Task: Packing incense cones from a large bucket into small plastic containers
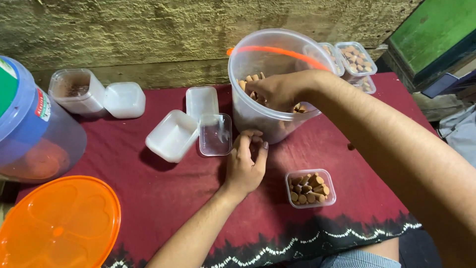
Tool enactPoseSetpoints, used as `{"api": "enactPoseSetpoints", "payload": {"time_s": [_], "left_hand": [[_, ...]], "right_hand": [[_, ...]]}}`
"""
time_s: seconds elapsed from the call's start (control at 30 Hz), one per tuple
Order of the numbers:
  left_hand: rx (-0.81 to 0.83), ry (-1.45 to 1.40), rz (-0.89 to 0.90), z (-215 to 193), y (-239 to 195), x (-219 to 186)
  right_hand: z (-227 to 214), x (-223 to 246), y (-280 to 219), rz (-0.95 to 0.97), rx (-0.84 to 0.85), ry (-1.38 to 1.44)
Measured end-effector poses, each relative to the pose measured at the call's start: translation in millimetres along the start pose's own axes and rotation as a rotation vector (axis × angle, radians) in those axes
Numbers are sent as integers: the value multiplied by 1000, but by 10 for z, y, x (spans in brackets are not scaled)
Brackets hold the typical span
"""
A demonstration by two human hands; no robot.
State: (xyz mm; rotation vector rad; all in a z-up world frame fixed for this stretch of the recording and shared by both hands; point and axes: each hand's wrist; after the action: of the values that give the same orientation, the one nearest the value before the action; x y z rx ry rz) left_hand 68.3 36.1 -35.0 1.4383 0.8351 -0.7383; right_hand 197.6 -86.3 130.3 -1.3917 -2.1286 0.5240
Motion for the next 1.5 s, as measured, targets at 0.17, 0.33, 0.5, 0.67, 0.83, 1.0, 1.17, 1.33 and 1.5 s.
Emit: {"api": "enactPoseSetpoints", "payload": {"time_s": [0.17,0.33,0.5,0.67,0.83,1.0,1.17,1.33,1.5], "left_hand": [[13,35,10,16,3,23],[46,56,-4,47,-24,101],[71,63,-19,47,-27,140],[75,83,-13,55,-60,202],[70,75,-22,71,-57,217],[74,72,-24,66,-45,219],[70,69,-14,63,-42,221],[83,63,-36,39,-31,154],[104,57,-90,33,-22,140]], "right_hand": [[-47,29,-155,-33,22,130],[-24,25,-215,-105,0,-9],[-35,64,-253,-115,9,9],[-1,-33,-123,-126,5,73],[25,-27,-50,-152,24,122],[27,-27,-87,-146,15,144],[21,-103,-54,-170,20,50],[15,-79,-71,-207,7,105],[123,-109,15,-197,-26,39]]}}
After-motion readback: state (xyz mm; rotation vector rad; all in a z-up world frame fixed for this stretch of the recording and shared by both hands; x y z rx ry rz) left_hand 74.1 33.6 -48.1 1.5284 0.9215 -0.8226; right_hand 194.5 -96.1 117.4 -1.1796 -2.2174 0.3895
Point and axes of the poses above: each hand's wrist, its own y-axis towards the middle knuckle, its own z-axis out of the palm, x = y × z, and after that the axes turned 8 degrees about -y, right-handed
